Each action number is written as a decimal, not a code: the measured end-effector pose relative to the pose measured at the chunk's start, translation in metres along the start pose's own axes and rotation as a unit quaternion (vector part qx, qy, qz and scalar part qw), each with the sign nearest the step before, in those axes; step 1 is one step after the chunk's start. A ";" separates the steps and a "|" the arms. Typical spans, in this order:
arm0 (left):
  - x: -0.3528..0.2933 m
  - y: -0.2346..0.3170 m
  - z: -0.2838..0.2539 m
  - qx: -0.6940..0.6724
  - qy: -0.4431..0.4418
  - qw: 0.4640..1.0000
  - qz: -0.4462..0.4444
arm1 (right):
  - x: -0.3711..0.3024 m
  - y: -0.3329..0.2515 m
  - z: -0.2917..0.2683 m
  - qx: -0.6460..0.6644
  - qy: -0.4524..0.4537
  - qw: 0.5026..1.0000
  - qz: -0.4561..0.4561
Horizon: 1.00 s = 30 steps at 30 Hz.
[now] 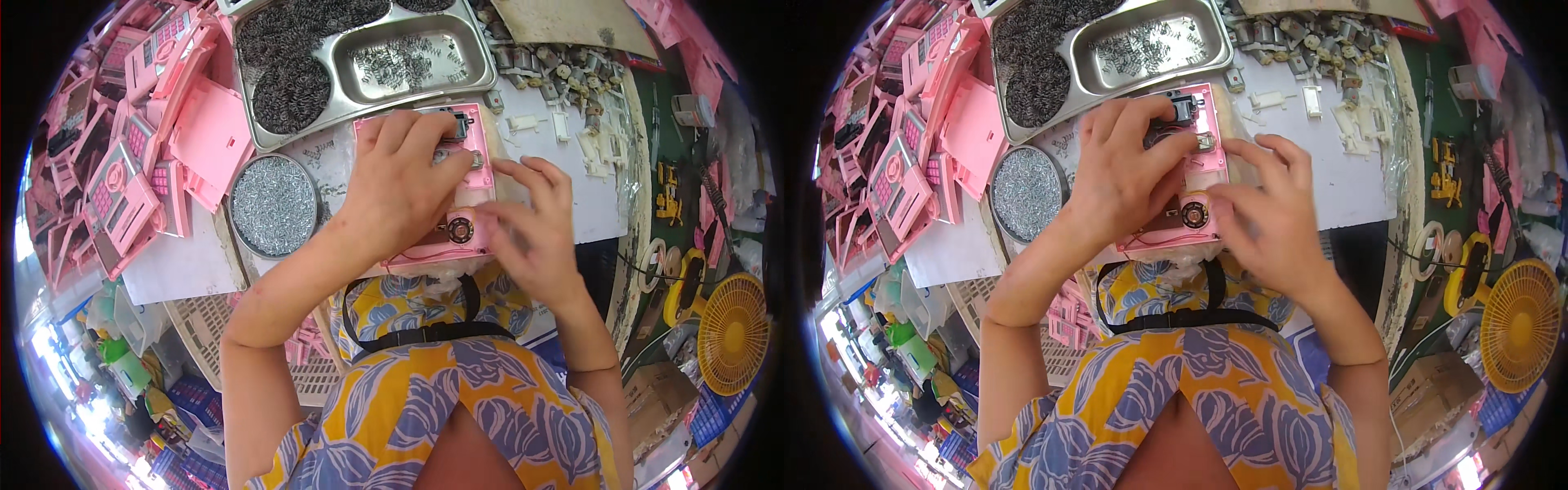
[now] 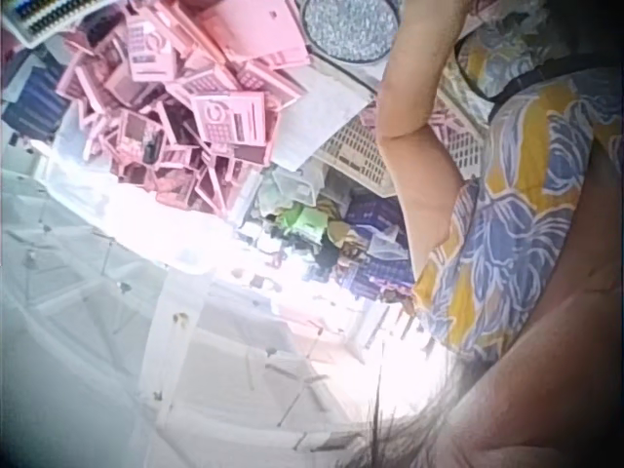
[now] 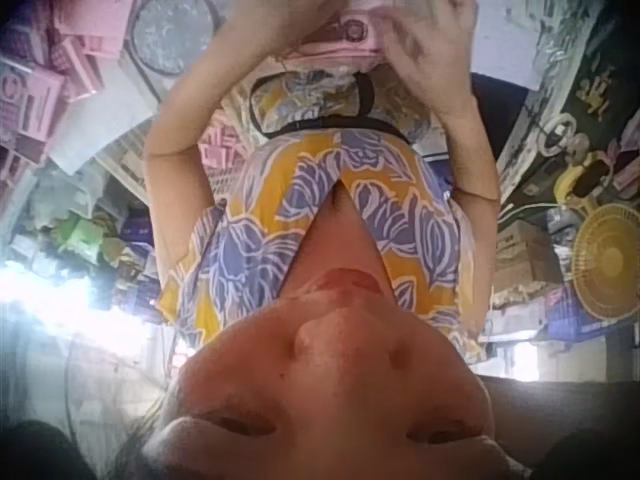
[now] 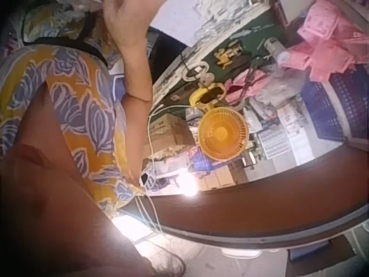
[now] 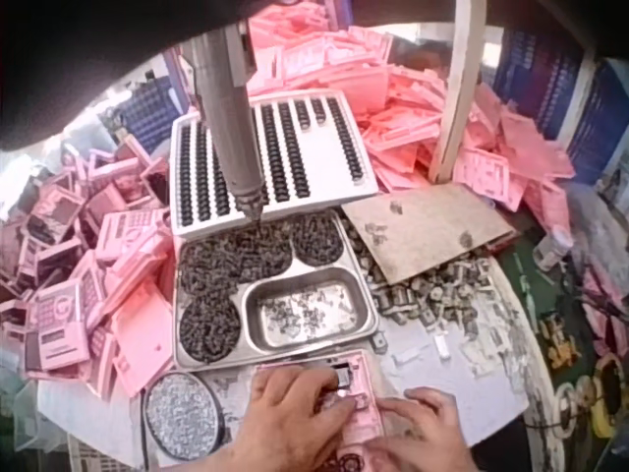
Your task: Assemble and solder electronic components into a toy cash register.
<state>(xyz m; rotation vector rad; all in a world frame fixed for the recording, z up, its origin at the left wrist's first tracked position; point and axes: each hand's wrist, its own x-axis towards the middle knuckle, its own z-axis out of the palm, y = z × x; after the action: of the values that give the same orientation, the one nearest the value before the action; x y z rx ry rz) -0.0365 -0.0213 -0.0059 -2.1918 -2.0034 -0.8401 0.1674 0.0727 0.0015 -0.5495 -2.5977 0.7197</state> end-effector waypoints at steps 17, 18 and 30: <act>-0.018 -0.010 0.008 0.002 0.033 0.999 -0.020 | 0.056 0.007 0.011 -0.100 -0.018 0.992 0.068; -0.018 -0.009 0.008 0.002 0.040 0.999 -0.018 | 0.055 0.007 0.012 -0.085 -0.013 0.993 0.078; -0.020 -0.001 0.011 0.041 0.015 0.999 -0.016 | 0.057 -0.008 0.012 -0.194 -0.065 0.977 0.052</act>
<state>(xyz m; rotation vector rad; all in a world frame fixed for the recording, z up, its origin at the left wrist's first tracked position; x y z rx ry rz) -0.0339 -0.0350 -0.0244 -2.0970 -2.0274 -0.7743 0.1117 0.0880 0.0109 -0.7804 -2.8682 0.2823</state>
